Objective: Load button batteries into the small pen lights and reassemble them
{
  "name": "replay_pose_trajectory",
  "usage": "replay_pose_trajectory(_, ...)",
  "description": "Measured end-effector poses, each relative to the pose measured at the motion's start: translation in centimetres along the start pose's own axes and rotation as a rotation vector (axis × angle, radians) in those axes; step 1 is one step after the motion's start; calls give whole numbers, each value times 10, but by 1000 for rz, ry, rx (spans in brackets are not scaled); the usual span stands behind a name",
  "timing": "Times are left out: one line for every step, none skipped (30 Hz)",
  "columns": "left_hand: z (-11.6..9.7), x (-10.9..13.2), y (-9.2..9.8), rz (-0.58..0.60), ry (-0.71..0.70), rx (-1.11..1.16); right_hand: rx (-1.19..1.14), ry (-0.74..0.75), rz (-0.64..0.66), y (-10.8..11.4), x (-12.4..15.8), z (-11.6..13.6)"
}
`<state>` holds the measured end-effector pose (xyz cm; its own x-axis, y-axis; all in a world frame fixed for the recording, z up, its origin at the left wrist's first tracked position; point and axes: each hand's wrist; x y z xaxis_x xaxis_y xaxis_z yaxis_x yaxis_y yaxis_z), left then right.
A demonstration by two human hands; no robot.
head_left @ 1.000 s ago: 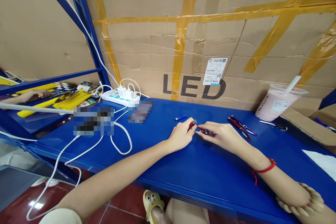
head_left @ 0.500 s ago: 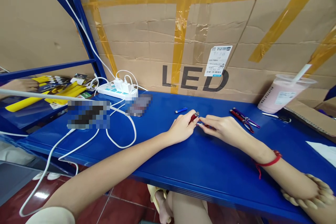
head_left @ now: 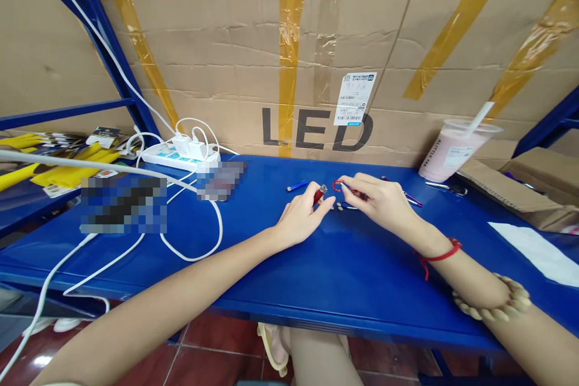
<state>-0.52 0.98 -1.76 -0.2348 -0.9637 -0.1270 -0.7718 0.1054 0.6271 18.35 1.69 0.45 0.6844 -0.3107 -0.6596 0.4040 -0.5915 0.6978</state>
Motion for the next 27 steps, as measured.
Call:
replay_pose_trajectory(-1,1,0,17,1,-16,7,-11,-35,1,0,0)
replay_pose_trajectory(-1,1,1,40,-6,-34,9,-15,-60,1,-1,1)
replay_pose_trajectory(-2,2,1,62,-16,-54,6,-13,-76,1,-2,3)
replay_pose_trajectory(-3,3,2,81,-29,-76,2,-8,-86,0,-3,5)
replay_pose_trajectory(-4,4,2,93,-45,-94,-4,-1,-92,0,-4,8)
replay_pose_trajectory(-4,4,3,99,-65,-105,-9,9,-93,-1,-4,10)
replay_pose_trajectory(-4,5,3,99,-85,-106,-13,23,-94,-2,-5,12)
replay_pose_trajectory(-4,5,3,94,-102,-97,-17,37,-94,-3,-5,14)
replay_pose_trajectory(-4,5,3,88,-115,-80,-21,48,-94,-3,-5,16)
replay_pose_trajectory(-3,4,2,82,-124,-57,-25,51,-96,-4,-5,17)
replay_pose_trajectory(-2,4,2,74,-133,-33,-30,46,-96,-5,-5,17)
replay_pose_trajectory(-2,3,1,65,-139,-9,-38,32,-97,-6,-5,17)
replay_pose_trajectory(0,2,1,56,-145,15,-51,12,-94,-6,-5,17)
replay_pose_trajectory(0,1,0,45,-150,35,-67,-9,-86,-6,-5,16)
replay_pose_trajectory(1,1,0,33,-151,53,-86,-27,-70,-6,-4,15)
replay_pose_trajectory(2,0,0,19,-148,68,-103,-40,-50,-6,-4,14)
replay_pose_trajectory(3,-1,0,7,-142,78,-121,-49,-25,-6,-4,13)
replay_pose_trajectory(3,-2,0,-5,-133,79,-145,-57,3,-6,-3,12)
replay_pose_trajectory(3,-2,1,-16,-124,70,-179,-64,27,-5,-3,11)
replay_pose_trajectory(3,-3,1,-23,-118,50,-227,-78,47,-5,-3,11)
replay_pose_trajectory(4,-4,2,-22,-120,22,-288,-103,68,-4,-3,11)
replay_pose_trajectory(4,-4,2,-13,-133,-11,-357,-137,92,-3,-3,12)
replay_pose_trajectory(4,-4,2,6,-154,-44,-424,-170,124,-3,-3,13)
replay_pose_trajectory(4,-5,2,26,-177,-71,-479,-201,165,-2,-4,14)
replay_pose_trajectory(5,-5,2,48,-198,-89,-519,-223,209,-2,-4,15)
replay_pose_trajectory(5,-5,1,66,-209,-94,-547,-235,251,-2,-5,16)
replay_pose_trajectory(6,-6,1,78,-209,-83,-566,-240,279,-2,-5,16)
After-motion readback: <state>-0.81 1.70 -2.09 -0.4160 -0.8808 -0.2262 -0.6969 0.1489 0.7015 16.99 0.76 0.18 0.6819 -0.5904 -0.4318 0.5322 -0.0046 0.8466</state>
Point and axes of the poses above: each hand's wrist, its own x-axis away from the middle knuckle, its own y-axis out of the back of the hand, z = x × y, and after that the axes turned 14 degrees about y, right-handed
